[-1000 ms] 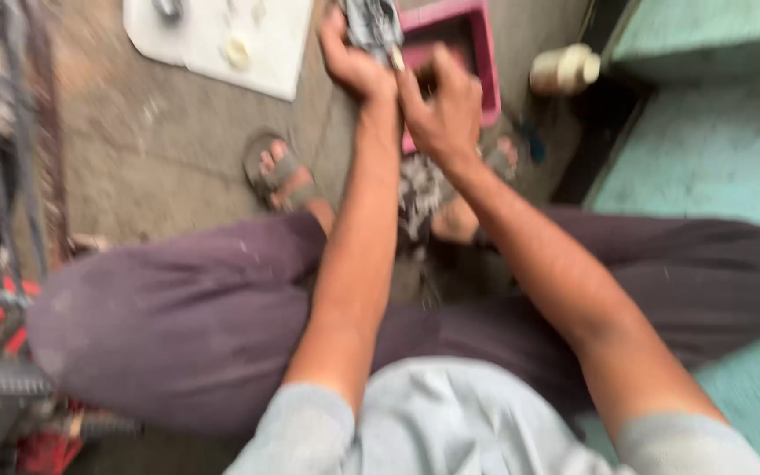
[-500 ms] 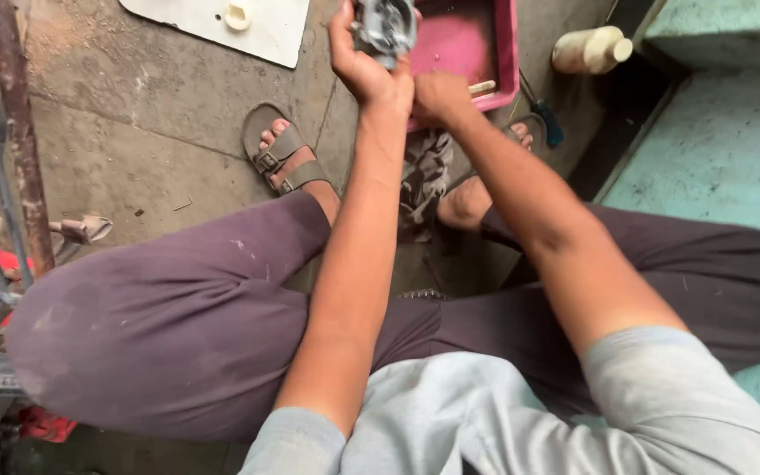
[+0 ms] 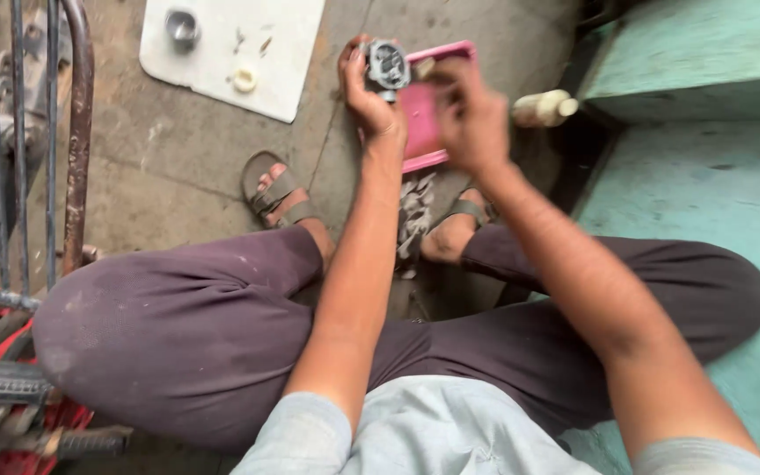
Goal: Cleaning and inspecting small metal components of a motorcycle carburetor.
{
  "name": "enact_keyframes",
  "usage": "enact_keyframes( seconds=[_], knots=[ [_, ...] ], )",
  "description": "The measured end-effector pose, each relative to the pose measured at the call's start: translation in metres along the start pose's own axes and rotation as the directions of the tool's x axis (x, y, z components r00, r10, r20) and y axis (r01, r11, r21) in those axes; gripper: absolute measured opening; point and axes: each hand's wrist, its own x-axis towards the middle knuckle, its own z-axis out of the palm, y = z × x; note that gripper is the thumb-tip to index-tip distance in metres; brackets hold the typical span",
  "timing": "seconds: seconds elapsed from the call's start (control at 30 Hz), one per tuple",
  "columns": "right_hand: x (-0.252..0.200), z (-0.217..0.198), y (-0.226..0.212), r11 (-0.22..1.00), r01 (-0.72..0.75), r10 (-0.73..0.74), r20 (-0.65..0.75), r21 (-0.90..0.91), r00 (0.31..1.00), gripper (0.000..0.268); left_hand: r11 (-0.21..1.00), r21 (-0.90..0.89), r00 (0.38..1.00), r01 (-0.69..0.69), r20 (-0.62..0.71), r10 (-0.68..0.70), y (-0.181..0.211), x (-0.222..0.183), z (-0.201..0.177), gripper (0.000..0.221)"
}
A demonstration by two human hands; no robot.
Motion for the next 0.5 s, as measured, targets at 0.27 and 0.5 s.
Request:
enact_keyframes(
  seconds=[0.27, 0.5],
  knots=[
    [-0.022, 0.024, -0.047, 0.990, -0.069, 0.089, -0.168, 0.121, 0.982, 0.009, 0.914, 0.401, 0.974, -0.063, -0.174, 0.143, -0.009, -0.009, -0.017, 0.028],
    [-0.006, 0.012, -0.039, 0.988, -0.010, 0.036, -0.166, 0.152, 0.986, 0.011, 0.684, 0.726, 0.980, -0.074, -0.075, 0.184, 0.002, -0.018, 0.012, 0.048]
  ],
)
